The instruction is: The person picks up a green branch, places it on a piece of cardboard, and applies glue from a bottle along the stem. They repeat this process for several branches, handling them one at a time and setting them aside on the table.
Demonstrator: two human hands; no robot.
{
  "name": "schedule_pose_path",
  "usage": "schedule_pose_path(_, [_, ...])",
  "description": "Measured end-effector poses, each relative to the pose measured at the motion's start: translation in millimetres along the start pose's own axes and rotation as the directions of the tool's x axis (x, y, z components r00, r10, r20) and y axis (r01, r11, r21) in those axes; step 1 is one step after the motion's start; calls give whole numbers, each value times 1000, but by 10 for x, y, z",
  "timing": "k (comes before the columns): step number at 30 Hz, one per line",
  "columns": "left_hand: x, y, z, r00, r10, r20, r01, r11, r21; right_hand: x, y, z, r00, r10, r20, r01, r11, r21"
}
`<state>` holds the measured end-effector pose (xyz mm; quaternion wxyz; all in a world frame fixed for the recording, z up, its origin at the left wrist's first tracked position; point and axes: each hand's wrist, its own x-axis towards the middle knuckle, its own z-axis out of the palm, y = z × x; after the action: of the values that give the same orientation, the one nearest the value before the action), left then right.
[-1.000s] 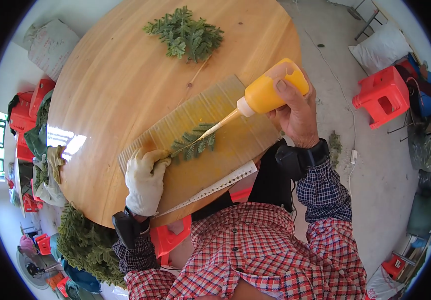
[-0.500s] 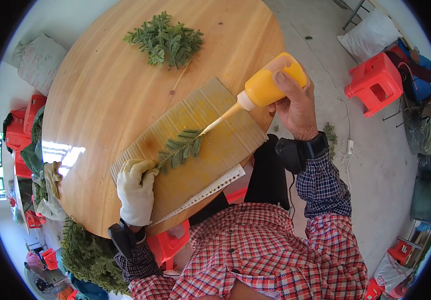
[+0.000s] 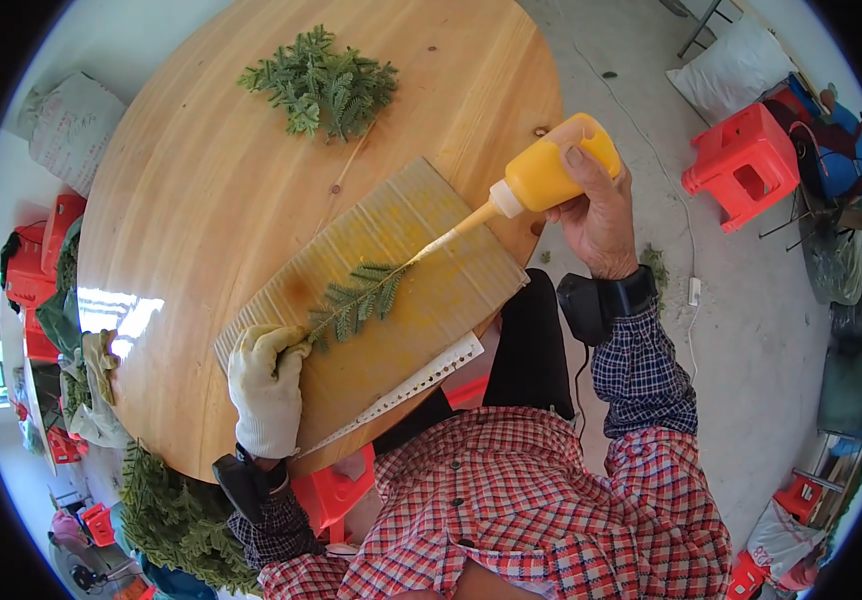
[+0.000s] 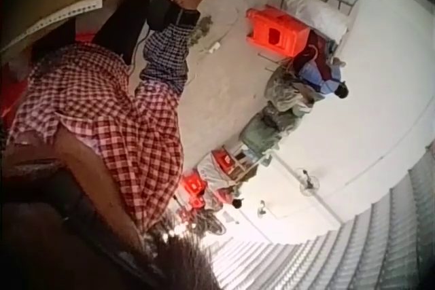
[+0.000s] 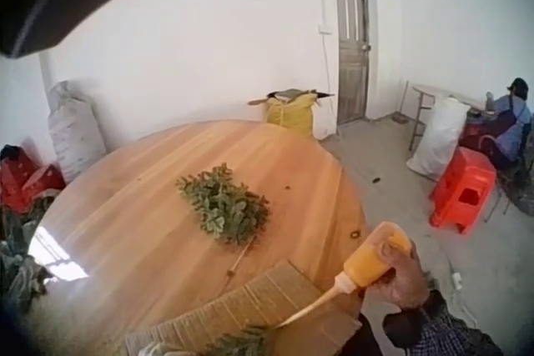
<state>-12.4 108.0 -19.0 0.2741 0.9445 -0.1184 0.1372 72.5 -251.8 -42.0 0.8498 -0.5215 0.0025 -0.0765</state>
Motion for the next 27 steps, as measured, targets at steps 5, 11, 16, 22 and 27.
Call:
schedule_pose_path(5, [21, -23, 13, 1000, 31, -5, -31, 1000, -1, -12, -17, -92, 999, -18, -35, 19, 999, 29])
schedule_pose_path(11, [53, 19, -19, 999, 45, -10, -45, 999, 4, -32, -131, -149, 993, -82, -85, 87, 995, 54])
schedule_pose_path(16, [-17, -41, -38, 998, -32, -48, 31, 999, -13, 27, -24, 68, 981, -127, -149, 159, 961, 226])
schedule_pose_path(22, [-237, 78, -283, 981, -127, -144, 131, 991, 20, 180, 318, 25, 997, 19, -68, 3, 954, 298])
schedule_pose_path(27, [-648, 69, -830, 923, -170, -345, 187, 982, 15, 305, 427, -66, 994, 97, 55, -109, 955, 277])
